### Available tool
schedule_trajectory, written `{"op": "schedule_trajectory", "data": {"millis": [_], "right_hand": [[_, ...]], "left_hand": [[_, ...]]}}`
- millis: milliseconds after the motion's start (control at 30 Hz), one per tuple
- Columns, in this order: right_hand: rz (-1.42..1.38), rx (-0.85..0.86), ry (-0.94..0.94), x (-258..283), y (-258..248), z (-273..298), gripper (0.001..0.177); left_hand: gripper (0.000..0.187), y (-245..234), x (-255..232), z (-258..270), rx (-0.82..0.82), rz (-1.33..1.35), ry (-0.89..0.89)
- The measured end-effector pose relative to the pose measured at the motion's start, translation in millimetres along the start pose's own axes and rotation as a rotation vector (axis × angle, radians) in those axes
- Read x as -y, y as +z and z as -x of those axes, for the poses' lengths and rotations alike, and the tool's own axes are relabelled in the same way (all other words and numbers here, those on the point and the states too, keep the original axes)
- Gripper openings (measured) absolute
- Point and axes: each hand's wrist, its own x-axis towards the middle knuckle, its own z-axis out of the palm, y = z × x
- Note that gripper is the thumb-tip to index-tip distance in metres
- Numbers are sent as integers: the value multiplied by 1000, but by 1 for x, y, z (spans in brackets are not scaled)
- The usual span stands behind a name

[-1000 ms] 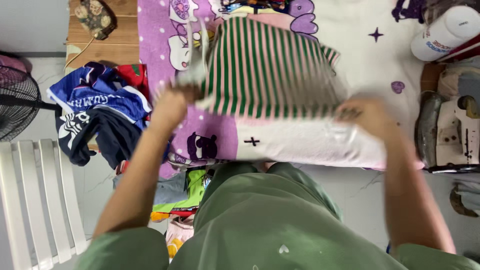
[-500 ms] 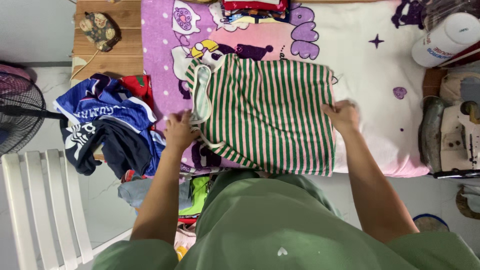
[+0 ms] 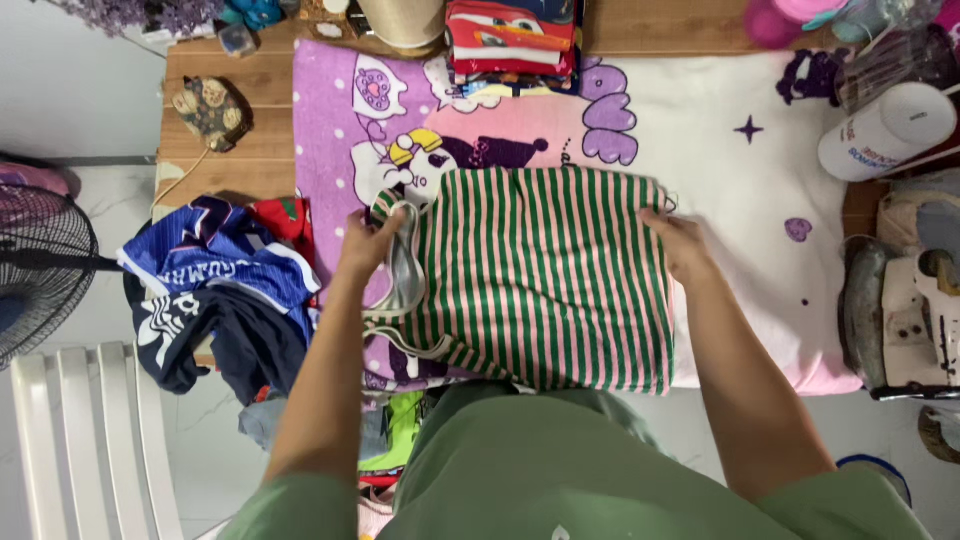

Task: The person folds several garments on a table, including a red t-shirt, a green and white striped tank top, a dark blue Adidas t-shirt, and a blue basketball jersey. Each item is smoothed and folded into a neat stack.

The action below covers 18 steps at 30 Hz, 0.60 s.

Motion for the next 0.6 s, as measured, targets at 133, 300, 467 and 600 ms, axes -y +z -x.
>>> {"op": "schedule_trajectory", "data": {"millis": [133,300,467,600], "right_hand": [[-169,88,36,6,14,-24,41],[-485,81,-347,-3,1,-71,37],[214,-81,-340,-48,-37,-56,45],[543,75,-98,-93,-61,26,60]], "left_hand": [[51,37,-12,-34,135,384,-182],[48,3,-9,-58,35,701,-151],[56,-36,-7,5,-435,-398,513],[62,-26,-16,110,-7,-396,420]]}}
